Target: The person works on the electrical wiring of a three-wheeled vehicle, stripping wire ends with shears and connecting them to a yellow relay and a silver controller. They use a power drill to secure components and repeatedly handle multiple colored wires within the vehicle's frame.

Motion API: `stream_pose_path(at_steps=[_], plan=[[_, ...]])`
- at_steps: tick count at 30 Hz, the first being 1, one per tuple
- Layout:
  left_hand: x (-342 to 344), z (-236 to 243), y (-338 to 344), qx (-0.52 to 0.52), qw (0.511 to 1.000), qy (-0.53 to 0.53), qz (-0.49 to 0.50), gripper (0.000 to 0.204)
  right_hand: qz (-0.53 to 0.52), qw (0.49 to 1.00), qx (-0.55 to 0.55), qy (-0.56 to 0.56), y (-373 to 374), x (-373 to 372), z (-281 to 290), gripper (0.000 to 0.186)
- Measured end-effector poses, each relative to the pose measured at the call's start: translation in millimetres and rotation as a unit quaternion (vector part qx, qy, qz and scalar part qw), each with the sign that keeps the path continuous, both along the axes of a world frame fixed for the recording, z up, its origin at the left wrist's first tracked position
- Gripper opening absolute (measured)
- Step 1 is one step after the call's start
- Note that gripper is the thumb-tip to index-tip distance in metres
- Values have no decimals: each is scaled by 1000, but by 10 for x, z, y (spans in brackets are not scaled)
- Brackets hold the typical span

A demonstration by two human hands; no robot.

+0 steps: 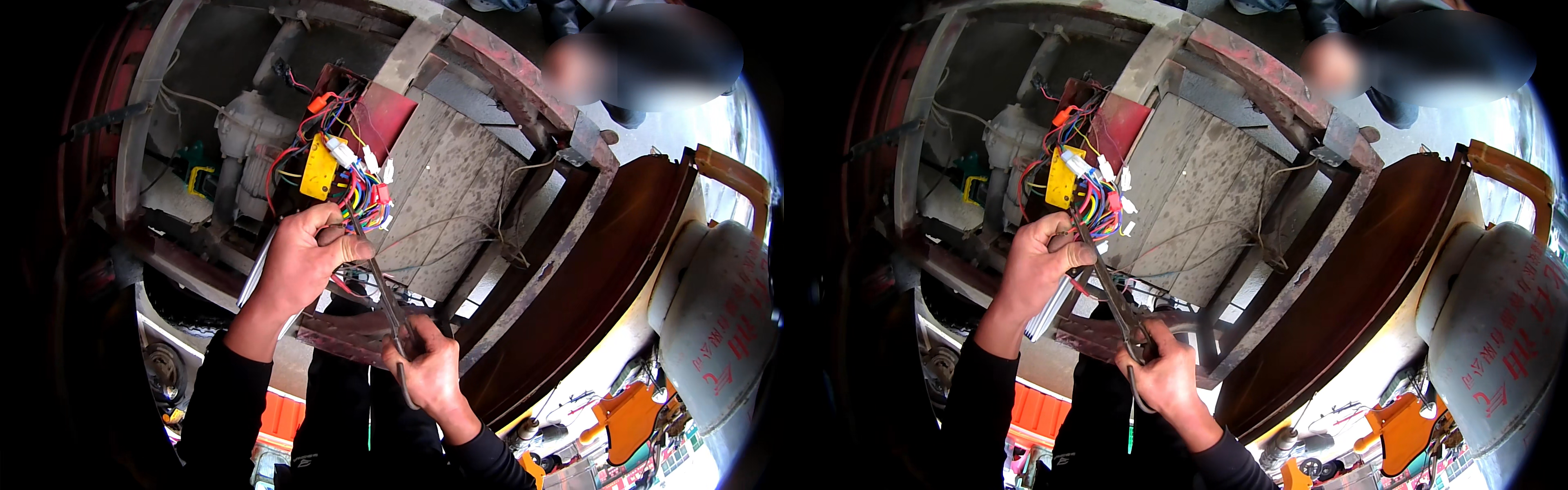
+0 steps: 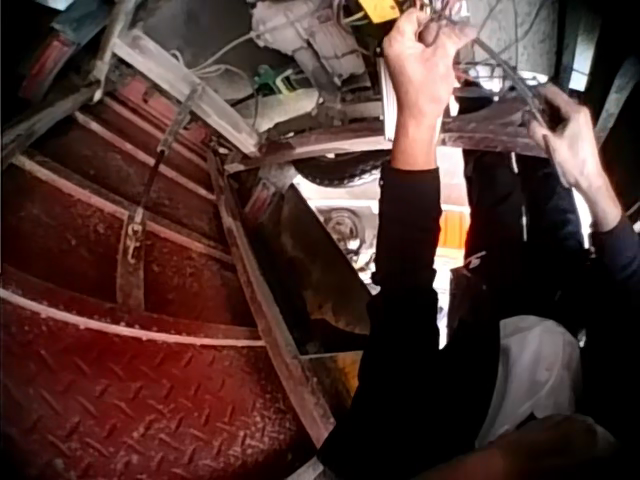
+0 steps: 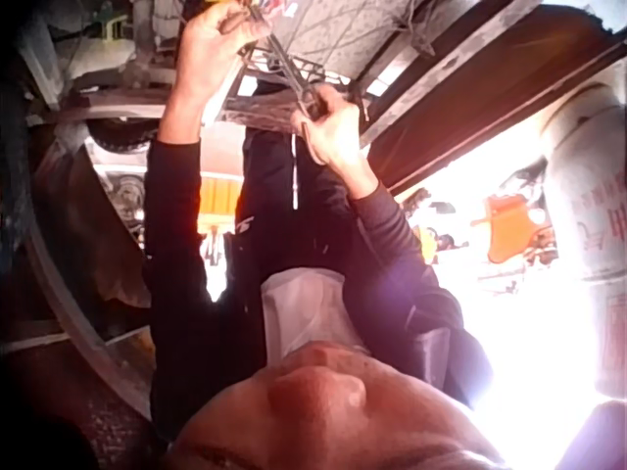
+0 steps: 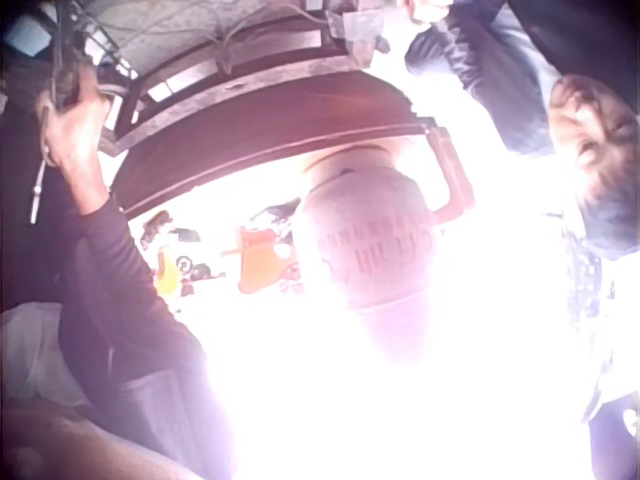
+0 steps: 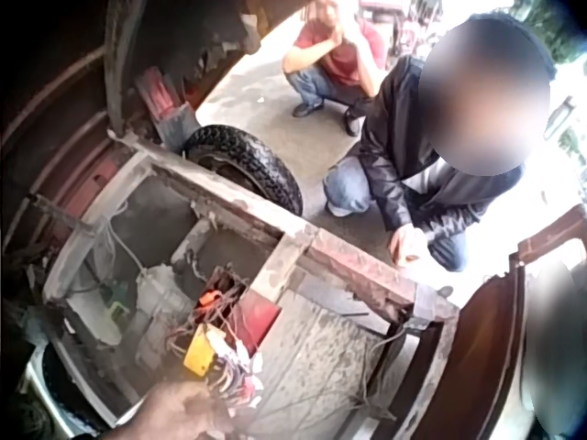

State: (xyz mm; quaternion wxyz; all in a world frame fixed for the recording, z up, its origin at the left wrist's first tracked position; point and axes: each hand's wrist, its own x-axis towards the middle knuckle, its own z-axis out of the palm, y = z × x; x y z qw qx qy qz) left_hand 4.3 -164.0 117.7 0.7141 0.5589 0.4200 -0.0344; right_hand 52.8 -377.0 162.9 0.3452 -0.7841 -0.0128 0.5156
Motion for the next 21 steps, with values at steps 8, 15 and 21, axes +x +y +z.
stream_pose_path(at_steps=[8,15,21], plan=[[19,74,-69,10,986,40,163,38,-249,961,45,-113,-52,128,-168,13],[-47,159,-24,-123,976,-20,180,13,-338,940,44,28,-253,214,-58,22],[-155,182,-26,220,971,53,72,30,-233,970,72,17,-314,100,-32,14]])
